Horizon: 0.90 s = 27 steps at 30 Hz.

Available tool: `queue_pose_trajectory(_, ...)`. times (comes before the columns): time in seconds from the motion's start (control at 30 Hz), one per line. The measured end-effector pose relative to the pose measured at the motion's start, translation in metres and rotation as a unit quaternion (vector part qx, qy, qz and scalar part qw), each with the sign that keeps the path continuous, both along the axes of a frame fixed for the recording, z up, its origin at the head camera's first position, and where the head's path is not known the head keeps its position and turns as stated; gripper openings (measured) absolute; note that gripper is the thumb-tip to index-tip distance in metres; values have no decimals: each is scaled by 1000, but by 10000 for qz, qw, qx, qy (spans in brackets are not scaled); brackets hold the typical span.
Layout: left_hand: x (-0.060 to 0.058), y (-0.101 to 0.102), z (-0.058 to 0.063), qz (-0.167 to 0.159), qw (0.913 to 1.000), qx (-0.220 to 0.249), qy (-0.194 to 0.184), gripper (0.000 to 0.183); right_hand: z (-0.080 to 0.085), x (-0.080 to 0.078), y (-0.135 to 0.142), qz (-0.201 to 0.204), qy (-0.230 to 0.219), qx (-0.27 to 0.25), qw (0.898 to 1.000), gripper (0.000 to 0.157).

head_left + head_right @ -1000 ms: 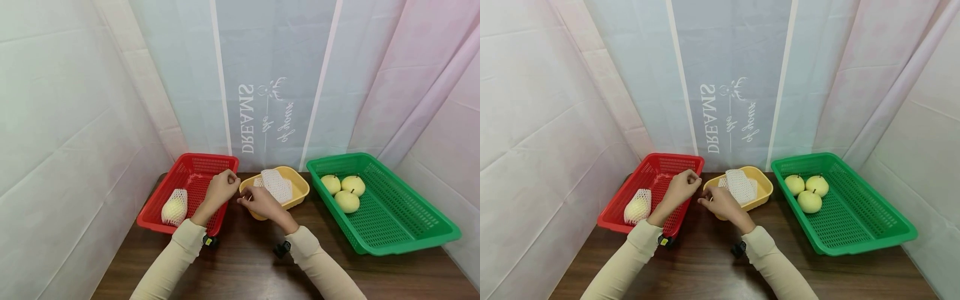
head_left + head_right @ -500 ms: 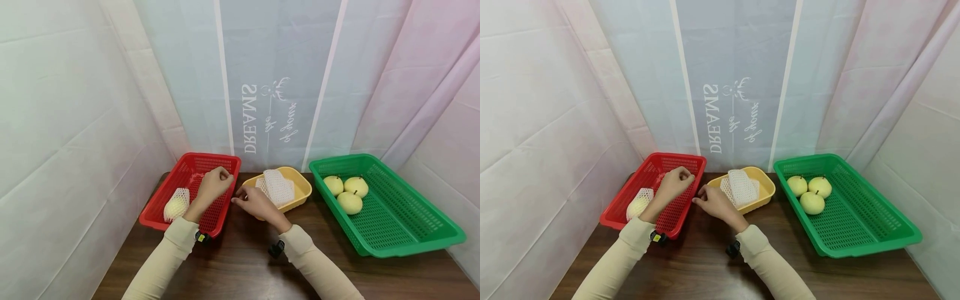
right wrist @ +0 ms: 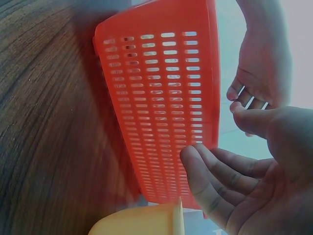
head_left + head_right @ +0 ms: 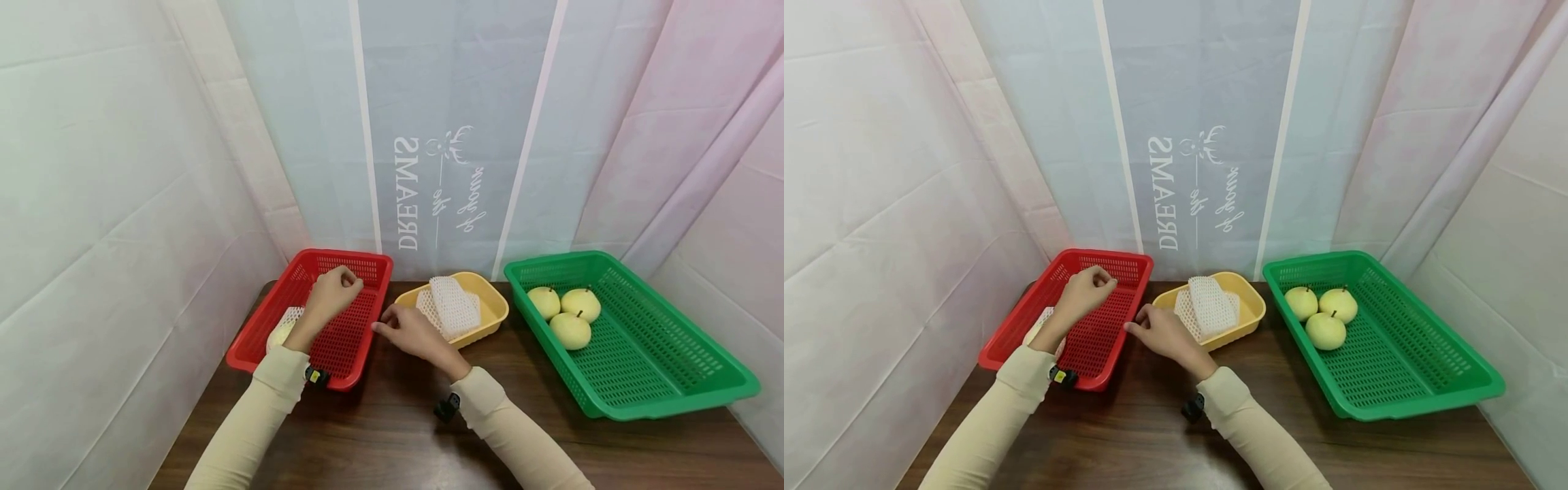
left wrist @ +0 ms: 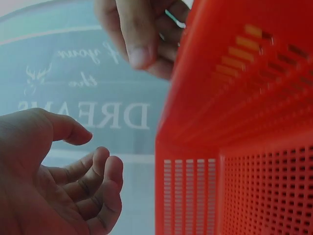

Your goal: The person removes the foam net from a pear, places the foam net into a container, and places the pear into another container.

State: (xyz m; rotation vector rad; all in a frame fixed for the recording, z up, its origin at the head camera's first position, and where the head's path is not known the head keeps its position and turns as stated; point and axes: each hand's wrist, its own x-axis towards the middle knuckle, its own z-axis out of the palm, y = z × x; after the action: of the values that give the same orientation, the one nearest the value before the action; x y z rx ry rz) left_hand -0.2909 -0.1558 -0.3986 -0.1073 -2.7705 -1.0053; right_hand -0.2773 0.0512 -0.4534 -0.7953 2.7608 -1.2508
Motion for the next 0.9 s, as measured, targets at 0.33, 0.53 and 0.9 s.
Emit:
queue_pose_trajectory(0.33,-9,-27,0,56,9996,-121,-263,30,-1,0,-5,-69,-42,117,9999,28)
queue_pose_trajectory(0.53,-15,-45,-2,24,9986,-332,-404,32,-2,1,-7,-119,-28,133,9998,28)
queue_pose_trajectory(0.9,-20,-73,-10,-93,9944,-436,-958,48,-4,1,-9,-139,-218,311,9992,28)
